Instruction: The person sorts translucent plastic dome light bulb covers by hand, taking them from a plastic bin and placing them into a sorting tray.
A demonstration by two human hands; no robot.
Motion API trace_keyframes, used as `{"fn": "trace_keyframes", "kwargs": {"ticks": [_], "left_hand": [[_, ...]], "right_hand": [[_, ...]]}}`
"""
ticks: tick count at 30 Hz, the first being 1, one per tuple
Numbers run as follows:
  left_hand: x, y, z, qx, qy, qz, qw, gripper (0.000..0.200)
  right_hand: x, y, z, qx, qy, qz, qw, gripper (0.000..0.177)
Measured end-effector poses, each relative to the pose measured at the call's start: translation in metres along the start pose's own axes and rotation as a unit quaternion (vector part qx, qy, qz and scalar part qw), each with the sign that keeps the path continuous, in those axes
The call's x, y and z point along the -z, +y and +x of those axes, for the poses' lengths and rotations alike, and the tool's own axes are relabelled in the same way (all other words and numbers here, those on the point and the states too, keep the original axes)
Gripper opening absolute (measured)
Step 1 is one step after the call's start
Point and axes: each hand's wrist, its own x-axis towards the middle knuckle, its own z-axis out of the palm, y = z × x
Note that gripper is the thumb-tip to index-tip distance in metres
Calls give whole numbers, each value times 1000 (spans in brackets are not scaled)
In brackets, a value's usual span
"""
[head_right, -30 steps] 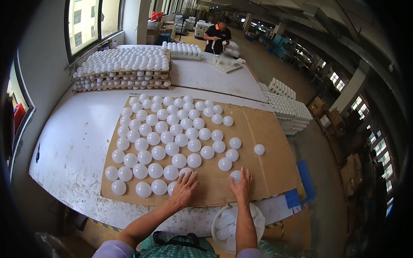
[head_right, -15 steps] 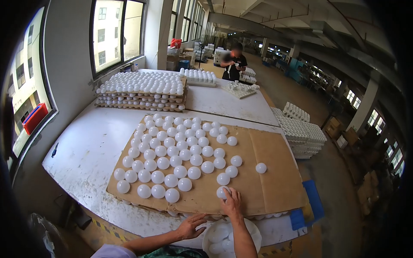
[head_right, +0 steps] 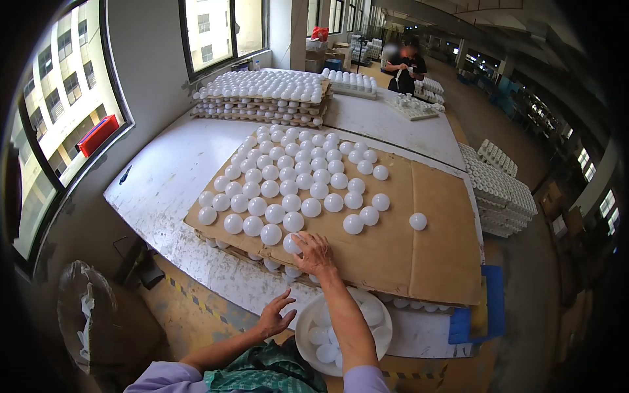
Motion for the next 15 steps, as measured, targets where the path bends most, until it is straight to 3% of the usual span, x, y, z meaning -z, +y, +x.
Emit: {"fn": "trace_keyframes", "kwargs": {"ticks": [2, 7, 9, 10, 11, 13, 15], "left_hand": [[-3, 1, 4, 19, -16, -5, 1000, 38], [-17, 2, 7, 20, -14, -58, 998, 40], [-14, 9, 5, -6, 14, -24, 1000, 41], [-17, 7, 1, -74, 33, 20, 996, 42], [-16, 15, -2, -80, 1, 4, 997, 42], [-14, 43, -2, -193, -34, 33, 980, 42], [-28, 53, -8, -216, -95, 6, 972, 42]], "right_hand": [[-3, -2, 9, -8, -28, -20, 999, 55], [24, -15, 9, -69, 33, -11, 997, 58], [40, -6, -10, -137, 120, 60, 982, 58], [52, -3, -24, -147, 146, 47, 977, 51], [66, -3, -37, -178, 149, 28, 972, 51], [99, -5, -62, -204, 183, 70, 959, 47], [128, -8, -89, -213, 214, 39, 953, 45]]}}
